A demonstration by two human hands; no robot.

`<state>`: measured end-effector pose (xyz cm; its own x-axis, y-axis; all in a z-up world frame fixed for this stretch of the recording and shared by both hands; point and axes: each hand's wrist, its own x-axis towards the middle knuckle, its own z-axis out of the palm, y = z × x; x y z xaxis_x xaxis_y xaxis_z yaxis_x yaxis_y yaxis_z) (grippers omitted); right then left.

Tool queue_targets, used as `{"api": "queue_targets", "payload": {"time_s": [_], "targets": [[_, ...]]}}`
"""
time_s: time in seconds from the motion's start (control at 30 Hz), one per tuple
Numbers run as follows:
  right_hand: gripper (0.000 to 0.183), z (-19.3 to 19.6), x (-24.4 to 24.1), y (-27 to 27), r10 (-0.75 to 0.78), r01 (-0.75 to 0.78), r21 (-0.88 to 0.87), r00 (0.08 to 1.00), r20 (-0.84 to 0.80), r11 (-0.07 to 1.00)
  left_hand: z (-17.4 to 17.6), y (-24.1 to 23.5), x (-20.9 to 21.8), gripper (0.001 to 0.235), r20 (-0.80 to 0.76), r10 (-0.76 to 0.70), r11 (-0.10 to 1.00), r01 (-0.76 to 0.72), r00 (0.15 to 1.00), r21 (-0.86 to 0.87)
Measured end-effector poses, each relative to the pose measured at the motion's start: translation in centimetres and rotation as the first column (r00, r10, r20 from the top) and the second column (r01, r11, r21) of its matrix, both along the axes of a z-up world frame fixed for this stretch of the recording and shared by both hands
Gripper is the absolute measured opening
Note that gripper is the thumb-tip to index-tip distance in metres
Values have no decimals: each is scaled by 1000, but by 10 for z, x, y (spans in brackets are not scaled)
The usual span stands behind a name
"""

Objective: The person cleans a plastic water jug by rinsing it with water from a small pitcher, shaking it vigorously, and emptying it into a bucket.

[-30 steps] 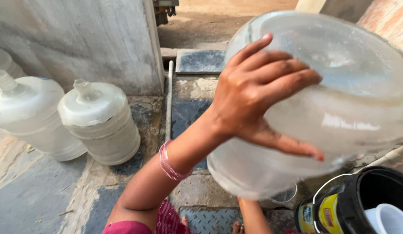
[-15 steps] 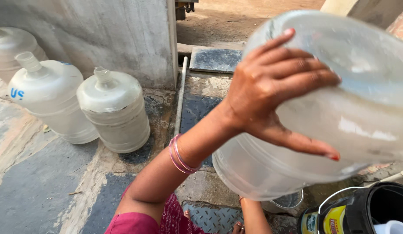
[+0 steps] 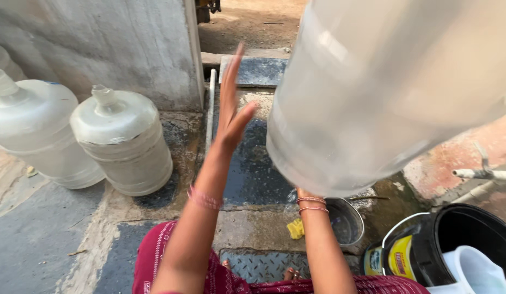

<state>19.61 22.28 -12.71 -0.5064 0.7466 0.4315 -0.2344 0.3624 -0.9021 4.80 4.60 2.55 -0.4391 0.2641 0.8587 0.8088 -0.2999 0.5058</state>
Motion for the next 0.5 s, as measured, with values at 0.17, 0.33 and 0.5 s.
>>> {"api": "queue_targets", "payload": {"time_s": [0.17, 0.33, 0.5], "targets": [[47, -4, -13, 25, -35, 35, -8, 999, 27, 999, -194, 56, 45, 117, 215, -111, 913, 185, 970, -365], [47, -45, 19, 52, -157, 159, -20, 985, 75, 987, -204, 170, 106, 118, 372, -192, 801, 364, 908, -475], [48, -60, 36, 77, -268, 273, -67, 961, 74, 960, -197, 231, 126, 115, 484, -242, 773, 468, 841, -427]]}}
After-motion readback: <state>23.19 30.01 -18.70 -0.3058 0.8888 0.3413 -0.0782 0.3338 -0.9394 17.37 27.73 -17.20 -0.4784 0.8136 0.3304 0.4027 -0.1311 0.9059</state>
